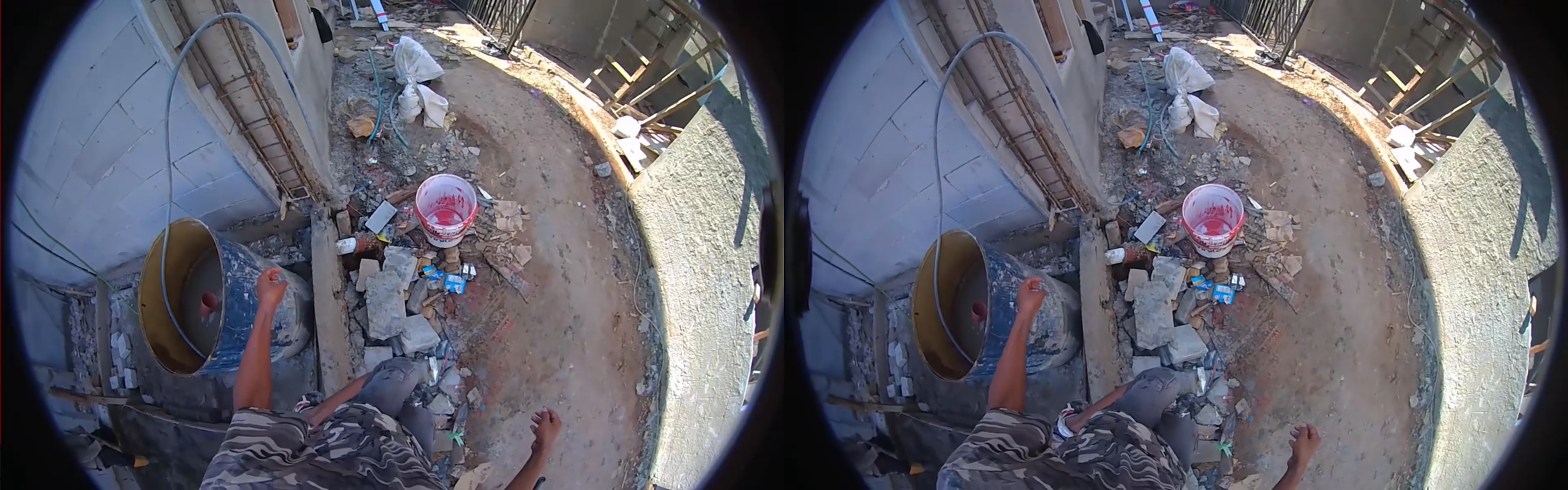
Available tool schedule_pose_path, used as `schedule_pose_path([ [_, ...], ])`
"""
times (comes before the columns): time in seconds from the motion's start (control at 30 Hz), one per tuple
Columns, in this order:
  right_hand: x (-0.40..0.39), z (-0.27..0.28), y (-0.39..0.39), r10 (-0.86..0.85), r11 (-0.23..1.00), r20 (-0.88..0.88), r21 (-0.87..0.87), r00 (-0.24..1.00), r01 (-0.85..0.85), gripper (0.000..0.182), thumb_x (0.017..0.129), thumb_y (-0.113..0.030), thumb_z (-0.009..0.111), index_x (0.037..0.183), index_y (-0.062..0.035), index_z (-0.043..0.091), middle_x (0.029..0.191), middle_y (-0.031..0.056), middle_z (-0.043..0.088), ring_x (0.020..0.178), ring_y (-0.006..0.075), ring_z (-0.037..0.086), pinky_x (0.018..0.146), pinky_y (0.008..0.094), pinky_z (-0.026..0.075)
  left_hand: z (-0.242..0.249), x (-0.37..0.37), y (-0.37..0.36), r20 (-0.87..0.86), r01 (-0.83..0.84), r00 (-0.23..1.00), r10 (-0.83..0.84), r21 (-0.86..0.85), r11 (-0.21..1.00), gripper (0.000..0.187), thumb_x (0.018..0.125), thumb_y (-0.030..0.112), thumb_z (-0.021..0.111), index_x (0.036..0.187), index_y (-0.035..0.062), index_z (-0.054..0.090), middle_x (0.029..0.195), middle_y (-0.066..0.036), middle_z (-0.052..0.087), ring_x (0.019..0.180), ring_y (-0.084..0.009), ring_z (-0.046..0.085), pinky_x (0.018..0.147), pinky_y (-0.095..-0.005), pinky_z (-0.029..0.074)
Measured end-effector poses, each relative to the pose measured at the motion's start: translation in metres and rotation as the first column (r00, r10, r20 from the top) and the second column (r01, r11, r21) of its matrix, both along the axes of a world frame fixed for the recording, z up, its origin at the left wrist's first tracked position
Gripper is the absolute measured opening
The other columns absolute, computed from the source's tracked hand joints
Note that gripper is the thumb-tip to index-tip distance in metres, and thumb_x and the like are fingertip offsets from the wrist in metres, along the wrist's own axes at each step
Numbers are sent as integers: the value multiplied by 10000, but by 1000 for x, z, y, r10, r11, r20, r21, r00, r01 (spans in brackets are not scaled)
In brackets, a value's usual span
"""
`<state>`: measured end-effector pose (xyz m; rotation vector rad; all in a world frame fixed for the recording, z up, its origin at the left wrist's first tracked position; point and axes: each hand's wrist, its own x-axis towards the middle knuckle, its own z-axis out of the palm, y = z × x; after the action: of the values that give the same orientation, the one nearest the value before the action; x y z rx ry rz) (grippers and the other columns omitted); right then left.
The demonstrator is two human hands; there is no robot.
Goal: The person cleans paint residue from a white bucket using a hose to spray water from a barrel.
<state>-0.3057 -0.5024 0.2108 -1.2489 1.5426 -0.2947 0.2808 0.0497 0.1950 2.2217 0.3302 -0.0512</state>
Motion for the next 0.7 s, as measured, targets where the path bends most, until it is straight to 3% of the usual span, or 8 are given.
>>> schedule_pose_path([
  [0.17,102,-1,-84,132,985,95,102,987,-142,264,932,-190,589,1157,-53,607,918,61,681,738,163,659,567,271,496,-130,-74,-106,-279,-179,948,150,-80,981,403,644,30,805,1020,56,663,904,-55,662,804,-171,638,725,-309,522],
  [0.23,145,0,-127,209,968,98,122,973,-221,266,933,-187,589,1163,-53,604,912,63,681,739,163,661,564,270,497,-133,-112,-161,-428,-354,861,274,-117,928,289,691,63,775,962,48,674,827,-73,685,663,-187,639,625,-310,532],
  [0.3,189,-7,-187,298,943,136,115,945,-313,269,934,-185,589,1168,-53,602,906,65,681,740,163,662,562,269,498,-171,-136,-201,-536,-378,781,319,2,926,166,748,76,722,903,35,680,754,-91,682,560,-194,621,523,-315,517],
  [0.43,226,-43,-318,339,937,-19,99,941,-335,243,944,-173,571,1151,-50,602,899,91,676,725,169,659,558,276,500,-218,-140,-292,-753,-527,590,291,-86,846,106,797,68,677,901,47,669,737,-78,661,540,-169,598,473,-295,472],
  [0.6,222,-93,-452,290,903,-261,393,921,-173,263,936,-180,556,1179,-82,531,903,131,658,704,244,654,561,347,509,-203,-34,-441,-779,-610,625,47,-450,653,53,858,57,621,898,62,656,716,-61,635,515,-138,570,412,-269,415],
  [0.63,224,-103,-475,340,870,-298,460,892,-178,228,932,-223,530,1117,-90,529,923,158,654,749,277,648,590,385,506,-189,-4,-471,-743,-591,667,46,-491,640,52,870,55,610,898,65,653,712,-58,630,510,-132,564,399,-263,404],
  [0.67,217,-133,-525,374,681,-222,725,901,-104,233,934,-282,463,1017,-76,533,885,166,637,774,299,625,614,399,493,-175,24,-498,-714,-585,696,71,-507,633,63,867,58,624,923,63,653,732,-55,638,523,-124,567,408,-259,408],
  [0.7,251,-109,-533,425,701,-211,692,880,-172,290,936,-308,522,1101,-73,562,967,148,653,834,279,643,665,395,515,-161,51,-525,-683,-577,724,95,-524,627,85,864,62,637,947,61,652,753,-53,646,536,-117,570,417,-255,412],
])
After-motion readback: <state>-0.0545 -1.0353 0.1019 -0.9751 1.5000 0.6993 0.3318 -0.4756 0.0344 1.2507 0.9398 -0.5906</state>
